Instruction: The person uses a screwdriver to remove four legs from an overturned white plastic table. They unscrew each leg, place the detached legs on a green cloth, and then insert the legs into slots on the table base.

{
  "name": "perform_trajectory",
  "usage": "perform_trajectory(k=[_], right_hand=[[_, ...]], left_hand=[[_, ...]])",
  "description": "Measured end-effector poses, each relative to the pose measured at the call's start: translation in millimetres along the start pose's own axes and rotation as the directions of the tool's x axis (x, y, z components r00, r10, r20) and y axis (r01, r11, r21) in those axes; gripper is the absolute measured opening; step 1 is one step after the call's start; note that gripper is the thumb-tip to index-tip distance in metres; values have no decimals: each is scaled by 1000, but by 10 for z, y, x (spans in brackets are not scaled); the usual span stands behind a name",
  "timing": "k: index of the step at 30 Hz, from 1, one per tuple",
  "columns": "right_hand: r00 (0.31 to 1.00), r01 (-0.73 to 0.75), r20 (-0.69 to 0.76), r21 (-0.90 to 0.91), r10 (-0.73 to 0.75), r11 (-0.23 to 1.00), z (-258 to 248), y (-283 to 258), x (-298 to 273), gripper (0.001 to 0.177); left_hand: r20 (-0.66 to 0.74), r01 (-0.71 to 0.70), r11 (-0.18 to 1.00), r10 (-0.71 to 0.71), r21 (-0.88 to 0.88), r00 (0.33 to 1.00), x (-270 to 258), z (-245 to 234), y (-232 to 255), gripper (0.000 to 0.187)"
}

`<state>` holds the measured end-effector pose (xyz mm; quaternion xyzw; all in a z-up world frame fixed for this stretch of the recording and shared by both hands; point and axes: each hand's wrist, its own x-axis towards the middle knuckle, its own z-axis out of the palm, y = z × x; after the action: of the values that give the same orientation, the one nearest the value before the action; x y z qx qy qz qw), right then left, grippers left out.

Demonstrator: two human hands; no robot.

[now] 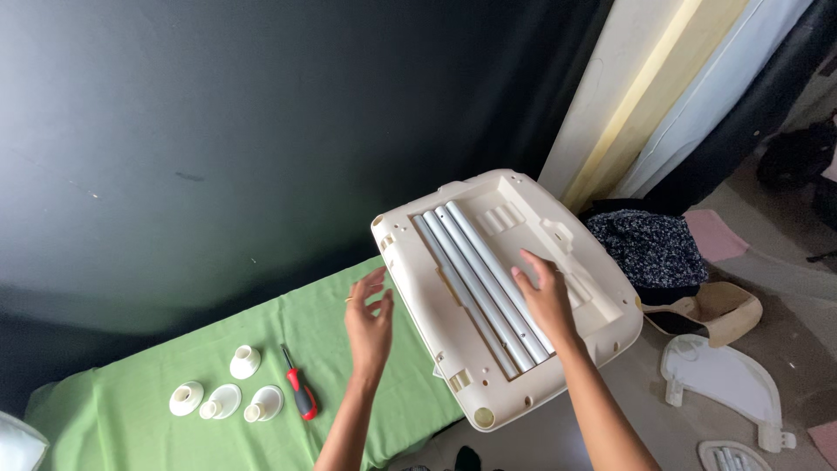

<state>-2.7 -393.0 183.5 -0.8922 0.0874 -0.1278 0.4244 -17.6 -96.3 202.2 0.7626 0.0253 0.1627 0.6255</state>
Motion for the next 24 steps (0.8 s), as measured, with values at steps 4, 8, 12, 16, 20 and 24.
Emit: perform_trajectory(k=[4, 8, 12, 16, 20, 24], right_hand=[[998, 0, -58, 159, 9, 987, -161, -42, -105, 39], [995, 7, -95, 253, 18, 968, -334, 6, -170, 35], [992, -8, -123, 225, 36, 974, -464, 16, -206, 32], [987, -17, -151, 222, 51, 975, -513, -45, -233, 31], [984, -24, -167, 183, 55, 983, -543, -92, -256, 30], [983, -36, -170, 162, 64, 986, -558, -90, -225, 30]], left_hand=[[-63, -68, 997, 70, 42, 996, -27, -164, 44, 34], [-96, -75, 994, 83, 85, 992, -55, -261, 49, 33], [-122, -78, 990, 92, 117, 988, -58, -280, 43, 32], [-130, -60, 988, 78, 139, 988, -64, -238, 44, 30], [-128, -63, 991, 79, 120, 989, -76, -214, 51, 30], [-131, -62, 993, 75, 103, 989, -68, -202, 59, 33]])
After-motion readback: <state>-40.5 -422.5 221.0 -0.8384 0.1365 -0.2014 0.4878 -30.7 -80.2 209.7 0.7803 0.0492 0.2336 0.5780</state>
